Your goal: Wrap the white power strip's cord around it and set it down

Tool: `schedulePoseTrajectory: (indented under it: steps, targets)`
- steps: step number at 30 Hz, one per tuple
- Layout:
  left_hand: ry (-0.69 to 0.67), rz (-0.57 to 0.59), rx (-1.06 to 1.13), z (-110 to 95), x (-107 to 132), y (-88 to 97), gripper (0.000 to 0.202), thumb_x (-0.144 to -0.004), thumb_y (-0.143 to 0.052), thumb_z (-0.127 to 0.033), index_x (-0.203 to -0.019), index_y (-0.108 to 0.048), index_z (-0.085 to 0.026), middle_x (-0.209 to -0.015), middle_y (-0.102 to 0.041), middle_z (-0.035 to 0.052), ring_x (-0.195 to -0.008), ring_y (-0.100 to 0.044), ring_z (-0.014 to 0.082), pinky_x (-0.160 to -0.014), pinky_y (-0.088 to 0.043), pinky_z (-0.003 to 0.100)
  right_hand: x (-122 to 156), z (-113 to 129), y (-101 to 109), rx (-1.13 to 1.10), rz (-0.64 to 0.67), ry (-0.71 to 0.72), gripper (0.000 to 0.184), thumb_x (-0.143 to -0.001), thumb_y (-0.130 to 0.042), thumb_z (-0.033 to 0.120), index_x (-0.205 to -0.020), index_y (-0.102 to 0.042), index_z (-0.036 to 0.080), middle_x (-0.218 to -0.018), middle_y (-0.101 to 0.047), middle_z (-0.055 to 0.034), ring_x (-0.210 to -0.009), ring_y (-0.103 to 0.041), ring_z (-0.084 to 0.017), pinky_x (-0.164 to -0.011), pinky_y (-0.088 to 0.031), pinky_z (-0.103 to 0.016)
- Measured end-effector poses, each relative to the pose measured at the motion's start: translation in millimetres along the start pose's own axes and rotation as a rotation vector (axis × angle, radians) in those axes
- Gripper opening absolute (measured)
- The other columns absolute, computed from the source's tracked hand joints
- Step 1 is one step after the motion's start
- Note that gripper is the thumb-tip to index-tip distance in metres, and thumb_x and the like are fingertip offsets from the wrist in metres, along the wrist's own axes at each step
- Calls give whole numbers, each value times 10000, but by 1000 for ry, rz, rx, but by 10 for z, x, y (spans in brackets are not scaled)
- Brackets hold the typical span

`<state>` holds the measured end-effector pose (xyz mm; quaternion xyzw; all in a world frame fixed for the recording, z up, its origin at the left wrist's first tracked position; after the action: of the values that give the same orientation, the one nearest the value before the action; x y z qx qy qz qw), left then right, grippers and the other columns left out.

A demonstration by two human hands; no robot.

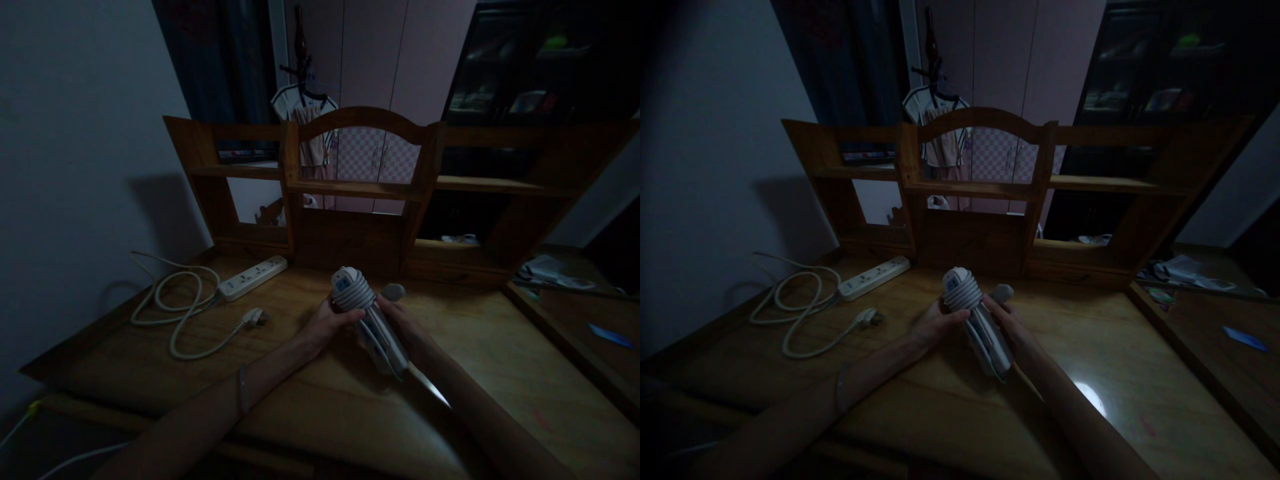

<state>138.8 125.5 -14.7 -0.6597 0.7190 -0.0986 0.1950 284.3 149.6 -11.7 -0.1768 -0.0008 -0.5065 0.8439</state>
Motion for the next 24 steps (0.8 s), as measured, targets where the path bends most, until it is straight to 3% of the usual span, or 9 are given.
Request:
schedulePoseTrajectory:
  steps: [2, 6, 10, 18, 24]
  targets:
    - [24, -6, 3, 21, 1, 17, 505, -703, -811, -265, -1152, -608, -156, -1198, -650, 122, -1113, -601, 282, -994, -432, 420, -6, -50, -37, 58, 40, 14, 455, -796, -690, 515, -1080, -612, 169, -940, -700, -76, -730, -670, -206, -660, -550, -307]
    - [11, -53, -31, 34, 14, 78, 503, -714, -804, -292, -1151, -599, -154, -1209, -637, 130, -1106, -604, 279, -1000, -424, 412, 8, -45, -82, 200, 55, 102, 508, -786, -703, 511, -1133, -618, 150, -1031, -687, -96, -876, -661, -228, -735, -534, -307]
    - [-22, -43, -49, 7, 35, 62, 547, -742, -784, -294, -1216, -540, -168, -1240, -615, 130, -1143, -580, 280, -1001, -426, 405, 62, 8, -100, 330, 20, 101, 521, -787, -684, 550, -1102, -643, 138, -1021, -692, -114, -945, -647, -269, -774, -519, -330]
    - [-11, -28, -63, -70, 33, -38, 649, -693, -823, -313, -1242, -505, -173, -1237, -613, 135, -1127, -586, 290, -967, -451, 402, 54, 33, -114, 308, -15, 118, 535, -752, -675, 611, -1044, -667, 163, -1010, -691, -125, -980, -638, -319, -814, -519, -378]
    - [-38, -15, -102, -91, 32, -65, 647, -713, -811, -295, -1252, -479, -162, -1259, -598, 146, -1158, -567, 288, -980, -446, 399, 77, 43, -127, 276, -30, 125, 480, -796, -635, 596, -979, -661, 152, -938, -694, -98, -894, -656, -272, -801, -515, -360]
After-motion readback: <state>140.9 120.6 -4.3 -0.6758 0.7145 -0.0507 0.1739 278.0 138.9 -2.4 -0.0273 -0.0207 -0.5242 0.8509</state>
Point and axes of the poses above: each hand's wrist, its own x-axis away from the middle knuckle, its own y-axis out of the back of the hand, z = x × y, the point moved 6 cm from there along -x, towards the middle knuckle
